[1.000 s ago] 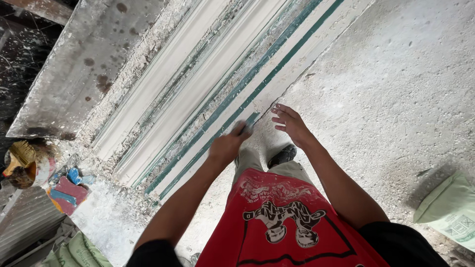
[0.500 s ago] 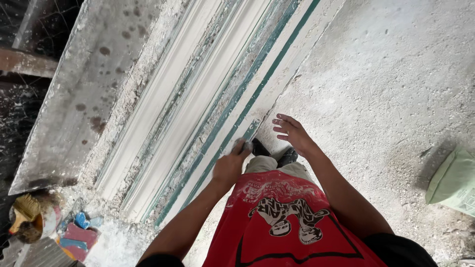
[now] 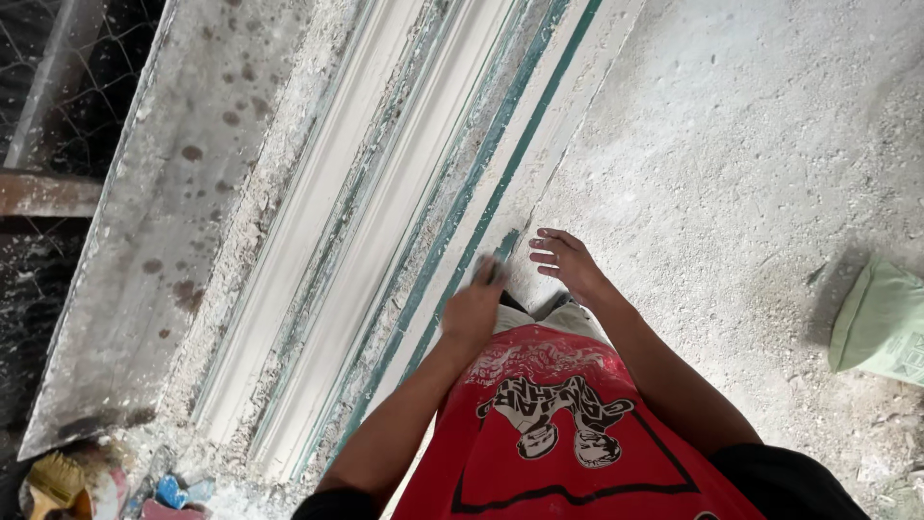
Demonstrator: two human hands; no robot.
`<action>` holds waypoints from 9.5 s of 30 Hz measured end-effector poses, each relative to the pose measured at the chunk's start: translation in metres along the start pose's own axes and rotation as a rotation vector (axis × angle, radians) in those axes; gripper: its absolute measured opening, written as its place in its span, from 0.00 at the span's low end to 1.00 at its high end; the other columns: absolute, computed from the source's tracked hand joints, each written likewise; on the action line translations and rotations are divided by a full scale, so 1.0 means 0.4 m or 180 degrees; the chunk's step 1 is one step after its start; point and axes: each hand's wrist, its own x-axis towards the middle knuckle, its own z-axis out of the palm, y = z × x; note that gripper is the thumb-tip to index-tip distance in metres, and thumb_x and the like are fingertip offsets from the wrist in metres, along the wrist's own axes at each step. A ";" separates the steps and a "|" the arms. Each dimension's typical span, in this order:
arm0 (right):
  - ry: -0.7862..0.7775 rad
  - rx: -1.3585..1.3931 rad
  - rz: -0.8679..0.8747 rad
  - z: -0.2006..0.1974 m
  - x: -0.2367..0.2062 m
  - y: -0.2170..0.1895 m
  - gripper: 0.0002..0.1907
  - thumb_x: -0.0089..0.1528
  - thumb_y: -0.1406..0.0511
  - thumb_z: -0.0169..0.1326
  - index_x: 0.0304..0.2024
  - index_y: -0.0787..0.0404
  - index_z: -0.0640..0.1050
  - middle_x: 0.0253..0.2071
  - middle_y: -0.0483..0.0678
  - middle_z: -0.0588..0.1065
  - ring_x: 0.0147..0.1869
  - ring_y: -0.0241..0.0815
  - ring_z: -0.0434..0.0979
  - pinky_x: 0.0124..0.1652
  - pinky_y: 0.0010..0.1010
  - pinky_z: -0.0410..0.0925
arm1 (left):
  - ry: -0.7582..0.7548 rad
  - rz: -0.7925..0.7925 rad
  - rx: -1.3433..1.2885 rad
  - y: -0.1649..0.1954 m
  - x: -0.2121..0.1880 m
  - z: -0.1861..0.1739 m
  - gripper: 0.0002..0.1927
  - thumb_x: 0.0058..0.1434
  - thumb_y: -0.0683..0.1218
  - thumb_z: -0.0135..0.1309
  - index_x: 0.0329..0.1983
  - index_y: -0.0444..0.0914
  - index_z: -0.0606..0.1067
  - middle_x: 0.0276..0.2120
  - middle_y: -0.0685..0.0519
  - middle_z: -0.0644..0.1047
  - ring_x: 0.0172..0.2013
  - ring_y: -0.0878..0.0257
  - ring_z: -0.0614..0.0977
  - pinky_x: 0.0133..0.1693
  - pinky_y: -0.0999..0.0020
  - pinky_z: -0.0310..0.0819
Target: The person sands long white decorative moldings with a sanding block, moving along the length of each piece and focusing on edges and grooves. The person occasionally repositions the moldings to access different sections.
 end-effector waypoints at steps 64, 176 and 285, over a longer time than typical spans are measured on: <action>-0.0396 0.0140 -0.0196 -0.259 0.361 -0.485 0.25 0.66 0.63 0.48 0.65 0.62 0.65 0.55 0.49 0.72 0.58 0.46 0.75 0.54 0.40 0.70 | 0.0059 -0.0165 0.0149 0.195 0.426 -0.178 0.30 0.63 0.36 0.50 0.69 0.46 0.66 0.71 0.49 0.63 0.40 0.49 0.87 0.34 0.53 0.84; 0.0663 -0.1154 -0.1087 -0.724 0.550 -0.899 0.17 0.64 0.61 0.56 0.52 0.64 0.79 0.40 0.47 0.80 0.38 0.33 0.78 0.39 0.25 0.72 | 0.0785 0.0302 0.0036 0.551 1.348 -0.447 0.12 0.68 0.43 0.45 0.49 0.46 0.78 0.57 0.48 0.77 0.47 0.45 0.84 0.46 0.48 0.81; -0.1020 -0.0452 -0.0079 -1.219 1.192 -1.766 0.31 0.70 0.52 0.44 0.70 0.61 0.63 0.64 0.53 0.73 0.62 0.48 0.77 0.60 0.42 0.69 | -0.0088 -0.0356 0.0310 0.786 1.775 -0.680 0.33 0.68 0.37 0.46 0.69 0.66 0.64 0.74 0.61 0.59 0.23 0.63 0.82 0.19 0.70 0.80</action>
